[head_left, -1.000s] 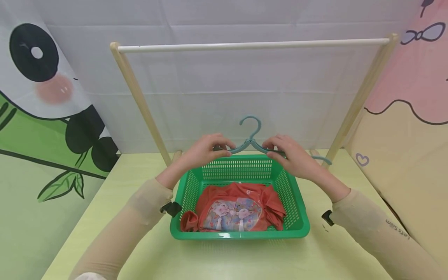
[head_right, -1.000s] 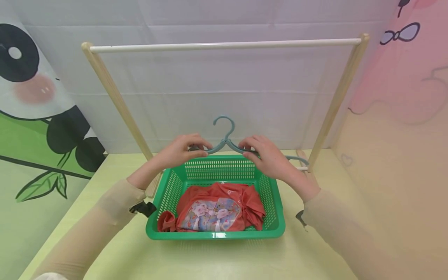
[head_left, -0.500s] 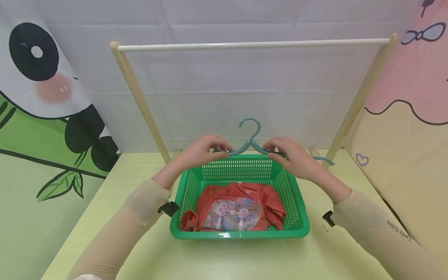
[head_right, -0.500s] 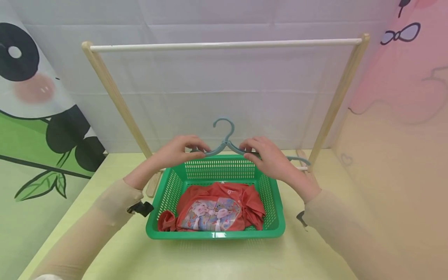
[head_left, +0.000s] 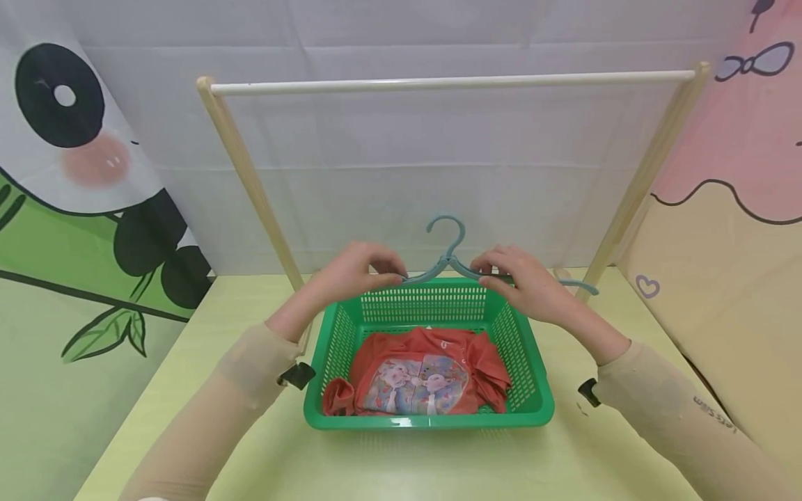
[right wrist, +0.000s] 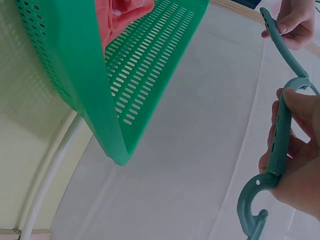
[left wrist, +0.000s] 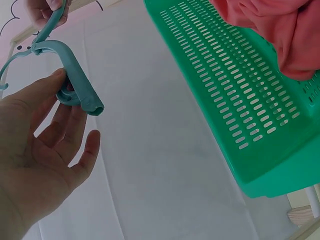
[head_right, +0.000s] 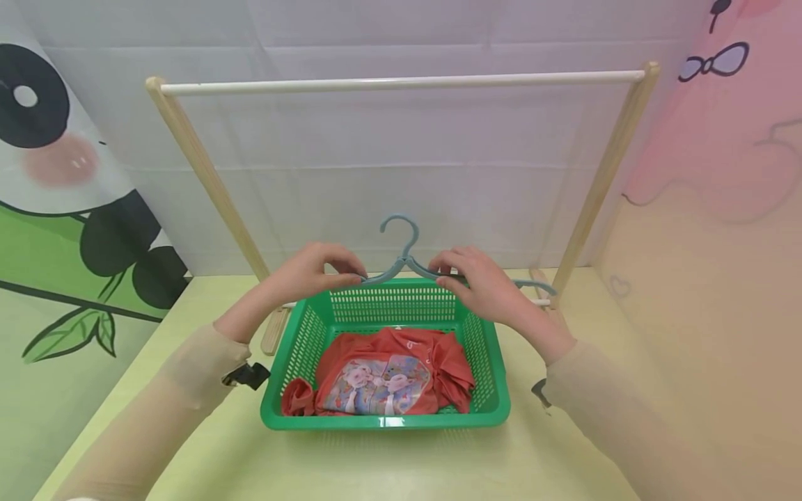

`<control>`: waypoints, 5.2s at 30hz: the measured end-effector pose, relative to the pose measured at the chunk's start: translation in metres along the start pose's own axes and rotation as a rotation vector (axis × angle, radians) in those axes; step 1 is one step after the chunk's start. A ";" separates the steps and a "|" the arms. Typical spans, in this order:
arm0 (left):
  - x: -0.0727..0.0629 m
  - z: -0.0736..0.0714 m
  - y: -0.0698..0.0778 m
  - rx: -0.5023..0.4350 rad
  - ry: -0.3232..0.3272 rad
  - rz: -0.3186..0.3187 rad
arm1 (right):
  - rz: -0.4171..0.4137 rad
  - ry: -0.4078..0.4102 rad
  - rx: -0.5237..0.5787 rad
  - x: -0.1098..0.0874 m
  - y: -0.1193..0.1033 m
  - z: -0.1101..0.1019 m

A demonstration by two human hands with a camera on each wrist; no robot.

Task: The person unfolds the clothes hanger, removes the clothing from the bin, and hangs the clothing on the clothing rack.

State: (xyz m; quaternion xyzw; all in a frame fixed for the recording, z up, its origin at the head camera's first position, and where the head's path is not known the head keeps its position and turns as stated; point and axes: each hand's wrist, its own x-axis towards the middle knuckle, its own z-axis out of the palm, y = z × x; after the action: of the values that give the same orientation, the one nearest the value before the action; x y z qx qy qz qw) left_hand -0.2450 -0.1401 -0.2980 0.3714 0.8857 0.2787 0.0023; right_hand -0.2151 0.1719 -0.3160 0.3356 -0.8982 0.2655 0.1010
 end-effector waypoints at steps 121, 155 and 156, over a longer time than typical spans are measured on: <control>-0.040 -0.043 -0.021 -0.185 0.342 -0.142 | -0.065 0.062 -0.034 -0.014 0.006 -0.012; -0.052 -0.037 -0.048 -0.202 0.334 -0.206 | -0.074 0.212 -0.024 -0.019 0.014 -0.024; -0.052 -0.037 -0.049 -0.192 0.329 -0.209 | -0.074 0.216 -0.021 -0.019 0.014 -0.024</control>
State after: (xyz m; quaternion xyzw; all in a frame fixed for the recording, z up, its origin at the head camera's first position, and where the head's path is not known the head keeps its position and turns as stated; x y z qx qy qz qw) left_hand -0.2473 -0.2199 -0.3017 0.2250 0.8773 0.4167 -0.0781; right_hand -0.2099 0.2042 -0.3083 0.3369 -0.8717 0.2868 0.2105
